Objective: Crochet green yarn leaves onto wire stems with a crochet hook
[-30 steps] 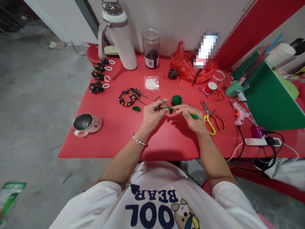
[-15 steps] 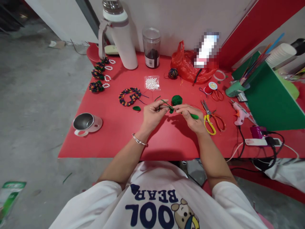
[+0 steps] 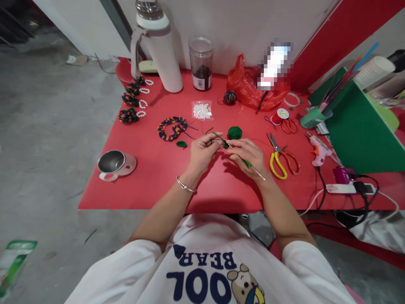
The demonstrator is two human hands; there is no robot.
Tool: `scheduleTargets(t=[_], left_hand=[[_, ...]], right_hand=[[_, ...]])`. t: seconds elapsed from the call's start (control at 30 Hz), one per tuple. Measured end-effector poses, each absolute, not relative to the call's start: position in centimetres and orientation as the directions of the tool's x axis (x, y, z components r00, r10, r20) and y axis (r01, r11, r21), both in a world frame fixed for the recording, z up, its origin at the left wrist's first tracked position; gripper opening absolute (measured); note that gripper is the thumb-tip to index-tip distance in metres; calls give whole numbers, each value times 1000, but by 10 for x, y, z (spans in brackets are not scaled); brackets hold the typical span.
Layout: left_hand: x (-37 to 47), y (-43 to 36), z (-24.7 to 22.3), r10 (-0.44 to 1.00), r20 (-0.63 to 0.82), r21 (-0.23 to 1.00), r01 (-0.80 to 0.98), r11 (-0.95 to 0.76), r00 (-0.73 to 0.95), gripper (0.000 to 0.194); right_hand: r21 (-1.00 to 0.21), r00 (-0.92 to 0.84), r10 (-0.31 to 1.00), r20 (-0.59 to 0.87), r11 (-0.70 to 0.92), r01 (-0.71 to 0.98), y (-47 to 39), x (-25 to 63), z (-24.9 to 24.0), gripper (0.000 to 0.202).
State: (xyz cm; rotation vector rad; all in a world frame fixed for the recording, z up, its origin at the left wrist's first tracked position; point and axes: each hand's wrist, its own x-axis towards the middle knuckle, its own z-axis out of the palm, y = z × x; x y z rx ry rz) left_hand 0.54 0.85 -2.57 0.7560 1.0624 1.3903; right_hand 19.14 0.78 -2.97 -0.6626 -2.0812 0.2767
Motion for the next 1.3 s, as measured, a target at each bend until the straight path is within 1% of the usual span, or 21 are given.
scheduleTargets(t=[0.13, 0.23, 0.3, 0.43, 0.5, 0.67, 0.87, 0.93, 1.03, 1.13, 1.23, 1.3], left_hand=[[7, 8, -26, 982, -155, 902, -420, 97, -106, 29], [10, 6, -27, 986, -153, 897, -428, 108, -72, 29], [10, 5, -27, 986, -161, 880, -458, 127, -36, 32], [9, 5, -27, 979, -203, 824, -535, 188, 31, 39], [8, 6, -27, 975, -217, 804, -559, 203, 42, 44], [6, 7, -25, 970, -241, 820, -531, 213, 18, 46], [8, 8, -25, 987, -147, 880, -463, 103, -61, 42], [9, 7, -26, 988, -139, 877, -472, 89, -72, 41], [8, 6, -25, 976, -217, 806, -562, 184, 8, 44], [6, 5, -22, 937, -309, 689, -640, 340, 164, 46], [3, 6, -19, 895, -354, 608, -661, 440, 270, 44], [2, 6, -17, 875, -372, 582, -657, 480, 310, 42]], right_hand=[[-341, -472, 521, 711, 843, 415, 8, 190, -35, 18], [-308, -453, 519, 725, 833, 460, 8, 190, -39, 22], [-320, -436, 536, 722, 819, 477, 8, 191, -42, 24], [-411, -425, 600, 678, 789, 457, 8, 192, -43, 25], [-435, -426, 610, 668, 784, 442, 8, 191, -43, 25], [-421, -407, 597, 691, 791, 445, 7, 188, -42, 24], [-402, -404, 567, 718, 811, 425, 6, 187, -44, 27], [-407, -404, 580, 707, 801, 438, 5, 187, -45, 26], [-421, -403, 613, 680, 776, 469, 4, 187, -46, 25], [-382, -383, 578, 720, 792, 476, 6, 189, -48, 33], [-330, -364, 523, 770, 816, 474, 9, 193, -51, 37], [-355, -368, 531, 764, 821, 447, 11, 195, -51, 38]])
